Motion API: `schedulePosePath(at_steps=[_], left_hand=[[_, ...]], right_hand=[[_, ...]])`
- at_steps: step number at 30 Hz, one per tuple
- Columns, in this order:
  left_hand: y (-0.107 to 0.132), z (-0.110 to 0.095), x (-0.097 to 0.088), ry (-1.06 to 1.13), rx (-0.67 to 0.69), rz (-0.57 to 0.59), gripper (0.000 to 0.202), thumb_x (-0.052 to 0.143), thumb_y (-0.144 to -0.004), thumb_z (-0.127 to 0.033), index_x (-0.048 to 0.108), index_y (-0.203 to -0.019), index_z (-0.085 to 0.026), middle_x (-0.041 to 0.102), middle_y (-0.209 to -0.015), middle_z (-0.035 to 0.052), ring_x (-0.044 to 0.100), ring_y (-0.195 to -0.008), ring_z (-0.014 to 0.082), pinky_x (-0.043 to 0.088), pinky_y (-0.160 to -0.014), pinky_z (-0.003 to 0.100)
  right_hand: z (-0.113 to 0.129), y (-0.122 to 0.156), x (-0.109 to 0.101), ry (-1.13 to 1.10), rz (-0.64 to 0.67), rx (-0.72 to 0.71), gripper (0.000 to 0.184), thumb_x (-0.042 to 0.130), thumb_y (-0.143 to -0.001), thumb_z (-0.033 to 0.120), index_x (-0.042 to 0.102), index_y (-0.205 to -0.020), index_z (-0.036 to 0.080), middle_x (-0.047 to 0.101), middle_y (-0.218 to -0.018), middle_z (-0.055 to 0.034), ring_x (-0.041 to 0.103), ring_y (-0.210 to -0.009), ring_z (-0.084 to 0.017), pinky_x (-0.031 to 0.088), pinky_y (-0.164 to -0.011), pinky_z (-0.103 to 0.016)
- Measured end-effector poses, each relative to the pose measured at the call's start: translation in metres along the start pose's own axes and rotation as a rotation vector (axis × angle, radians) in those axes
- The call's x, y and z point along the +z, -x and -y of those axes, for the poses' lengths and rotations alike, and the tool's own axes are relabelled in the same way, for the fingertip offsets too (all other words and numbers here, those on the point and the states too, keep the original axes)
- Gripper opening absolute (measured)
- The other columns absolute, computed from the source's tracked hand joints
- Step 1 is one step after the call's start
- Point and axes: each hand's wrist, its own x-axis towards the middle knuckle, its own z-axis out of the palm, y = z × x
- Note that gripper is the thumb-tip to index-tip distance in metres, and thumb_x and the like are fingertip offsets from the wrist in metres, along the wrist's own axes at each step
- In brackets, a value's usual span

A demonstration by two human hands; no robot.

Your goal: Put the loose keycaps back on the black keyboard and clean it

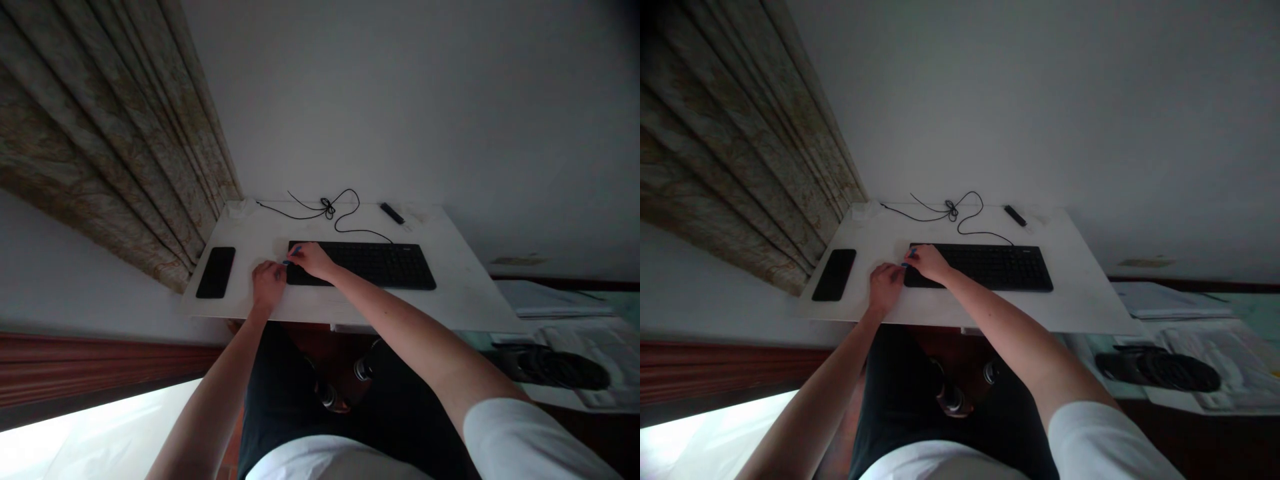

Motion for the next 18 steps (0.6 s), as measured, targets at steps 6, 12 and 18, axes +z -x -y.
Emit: schedulePosePath(at_steps=[6, 12, 18], left_hand=[[0.000, -0.001, -0.001, 0.000, -0.015, 0.014, 0.020, 0.054, -0.088, -0.019, 0.073, -0.085, -0.023, 0.073, -0.092, 0.0060, 0.065, -0.092, 0.0234, 0.047, -0.093, 0.040], [0.000, -0.003, -0.002, 0.006, -0.005, 0.029, 0.019, 0.054, -0.085, -0.016, 0.072, -0.083, -0.023, 0.073, -0.091, 0.0054, 0.065, -0.091, 0.0230, 0.047, -0.095, 0.040], [0.000, -0.001, 0.000, 0.008, 0.023, 0.029, 0.021, 0.052, -0.085, -0.016, 0.072, -0.085, -0.022, 0.073, -0.091, 0.0063, 0.065, -0.091, 0.0235, 0.048, -0.095, 0.041]], right_hand=[[0.004, 0.010, -0.011, 0.024, 0.012, 0.047, 0.013, 0.065, -0.089, 0.017, 0.078, -0.088, 0.017, 0.074, -0.074, -0.0016, 0.065, -0.065, -0.012, 0.042, -0.065, -0.022], [0.001, 0.018, -0.019, 0.053, -0.013, 0.060, 0.012, 0.066, -0.089, 0.017, 0.078, -0.088, 0.017, 0.073, -0.073, -0.0014, 0.066, -0.065, -0.012, 0.042, -0.064, -0.022], [-0.005, 0.025, -0.025, 0.086, -0.024, 0.045, 0.012, 0.066, -0.090, 0.019, 0.078, -0.091, 0.017, 0.073, -0.073, -0.0017, 0.066, -0.066, -0.013, 0.042, -0.066, -0.023]])
